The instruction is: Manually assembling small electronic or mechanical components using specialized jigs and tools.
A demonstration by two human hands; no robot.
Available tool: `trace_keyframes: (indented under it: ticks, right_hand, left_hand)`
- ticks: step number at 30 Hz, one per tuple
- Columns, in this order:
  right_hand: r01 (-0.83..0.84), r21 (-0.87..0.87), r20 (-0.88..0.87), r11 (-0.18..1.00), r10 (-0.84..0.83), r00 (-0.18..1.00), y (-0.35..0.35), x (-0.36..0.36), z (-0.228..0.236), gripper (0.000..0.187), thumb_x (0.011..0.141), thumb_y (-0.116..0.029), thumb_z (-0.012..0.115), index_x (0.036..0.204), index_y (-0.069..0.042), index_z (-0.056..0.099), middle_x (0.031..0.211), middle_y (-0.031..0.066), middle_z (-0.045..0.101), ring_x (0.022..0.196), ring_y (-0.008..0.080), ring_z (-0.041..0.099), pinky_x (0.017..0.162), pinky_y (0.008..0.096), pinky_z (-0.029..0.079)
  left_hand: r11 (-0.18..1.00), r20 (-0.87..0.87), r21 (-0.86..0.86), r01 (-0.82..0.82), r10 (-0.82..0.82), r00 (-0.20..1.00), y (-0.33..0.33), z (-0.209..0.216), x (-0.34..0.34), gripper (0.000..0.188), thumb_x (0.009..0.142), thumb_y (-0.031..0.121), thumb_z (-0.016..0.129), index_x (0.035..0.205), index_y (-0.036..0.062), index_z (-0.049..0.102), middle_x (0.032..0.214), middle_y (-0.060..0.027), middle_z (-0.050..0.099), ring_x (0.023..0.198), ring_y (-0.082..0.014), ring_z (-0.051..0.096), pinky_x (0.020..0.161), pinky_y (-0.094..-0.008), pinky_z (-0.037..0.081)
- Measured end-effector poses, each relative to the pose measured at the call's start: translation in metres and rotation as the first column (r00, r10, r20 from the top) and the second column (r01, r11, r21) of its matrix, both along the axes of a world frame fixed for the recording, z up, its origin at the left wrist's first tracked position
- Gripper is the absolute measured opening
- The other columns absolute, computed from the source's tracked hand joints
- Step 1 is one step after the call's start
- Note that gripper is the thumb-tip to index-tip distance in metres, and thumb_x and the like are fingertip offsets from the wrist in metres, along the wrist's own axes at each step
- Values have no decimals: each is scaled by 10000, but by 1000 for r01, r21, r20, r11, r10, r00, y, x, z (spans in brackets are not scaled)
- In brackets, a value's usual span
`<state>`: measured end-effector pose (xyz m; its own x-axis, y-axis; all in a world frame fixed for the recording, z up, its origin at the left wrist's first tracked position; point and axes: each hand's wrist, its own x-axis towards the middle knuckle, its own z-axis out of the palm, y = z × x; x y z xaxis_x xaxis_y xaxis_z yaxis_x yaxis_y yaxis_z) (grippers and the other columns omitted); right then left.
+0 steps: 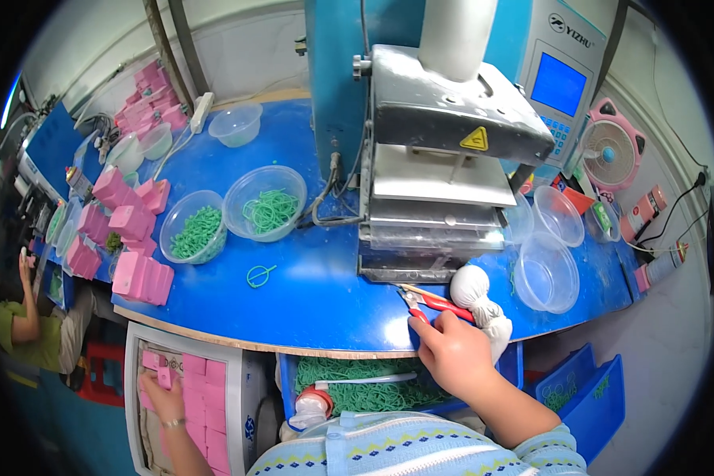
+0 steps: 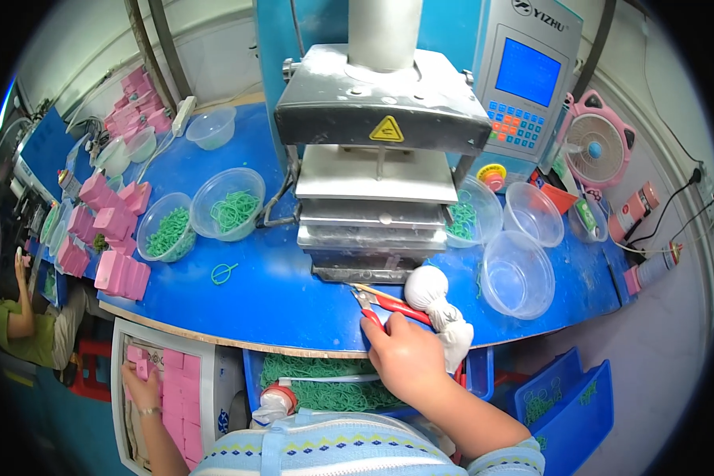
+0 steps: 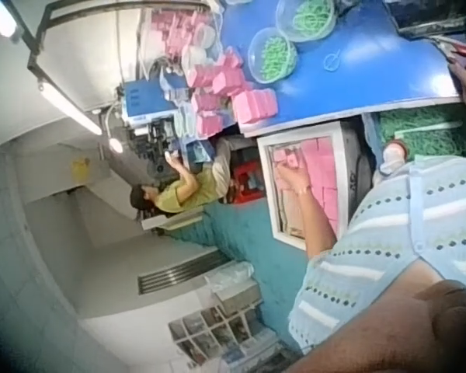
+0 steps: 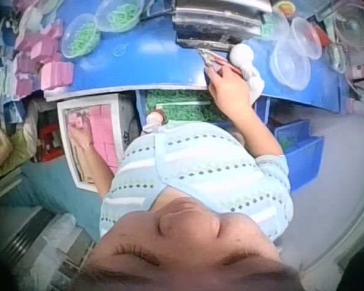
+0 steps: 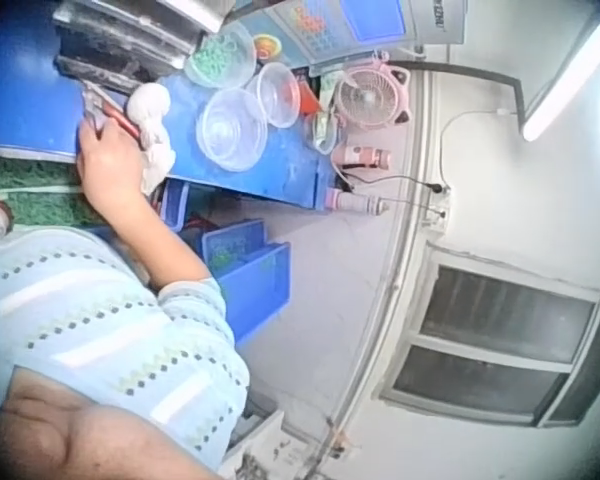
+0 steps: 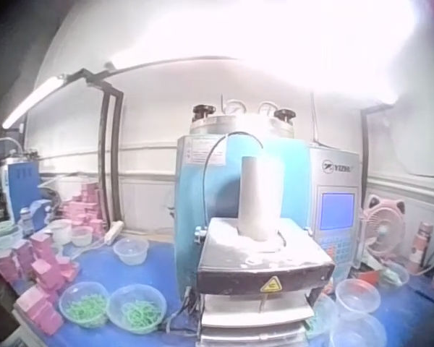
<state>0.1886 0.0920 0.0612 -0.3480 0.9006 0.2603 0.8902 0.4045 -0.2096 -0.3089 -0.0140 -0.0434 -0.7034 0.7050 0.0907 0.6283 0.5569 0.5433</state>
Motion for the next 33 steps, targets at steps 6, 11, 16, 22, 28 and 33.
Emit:
trace_keyframes:
  ticks: [6,11,16,22,28,33]
  right_hand:
    - [-288,-120,-537,950,182,824,5,-16,16,236,696,-167,745,820,-60,575,769,80,503,620,192,524,530,304,440]
    - [-878,-98,-958,469,-284,-45,4,-67,4,483,727,-116,748,1010,-59,361,1012,67,461,904,136,488,849,294,441]
    - [-677,-351,-936,647,-231,264,2,-63,13,331,838,-209,638,934,-51,364,886,72,473,800,112,511,676,282,447]
    - [-517,-50,-631,855,374,680,8,-53,25,231,905,-240,496,811,-37,550,578,87,544,479,283,529,452,369,409]
    - [-651,-268,-948,710,-76,308,6,-53,8,186,890,-93,499,730,-28,569,552,51,537,446,170,501,435,263,378]
    - [-605,-351,-825,714,-542,-161,15,-59,5,408,970,-366,323,715,-83,468,524,16,442,340,125,307,355,252,246]
  left_hand:
    - [691,264,569,447,-668,696,43,115,176,454,634,43,678,1057,4,518,1005,-83,538,891,-166,537,797,-284,456]
    - [252,-274,485,838,-866,419,101,145,260,499,581,62,715,1025,62,488,1139,-189,456,1080,-348,455,900,-419,388]
    - [75,202,532,843,-979,-40,115,138,266,613,598,73,754,1118,85,428,1298,-202,366,1242,-325,349,1012,-423,301]
    - [448,681,716,535,-615,-396,107,125,268,490,670,170,777,1023,97,445,1183,-112,400,1180,-215,371,1008,-365,295]
    - [726,703,650,223,-464,-539,102,108,270,249,660,99,688,821,121,500,1023,-74,471,1093,-230,417,966,-376,336]
    - [925,595,356,-137,-337,-729,103,100,257,244,721,205,599,916,59,585,1162,-144,502,1198,-330,392,1005,-509,315]
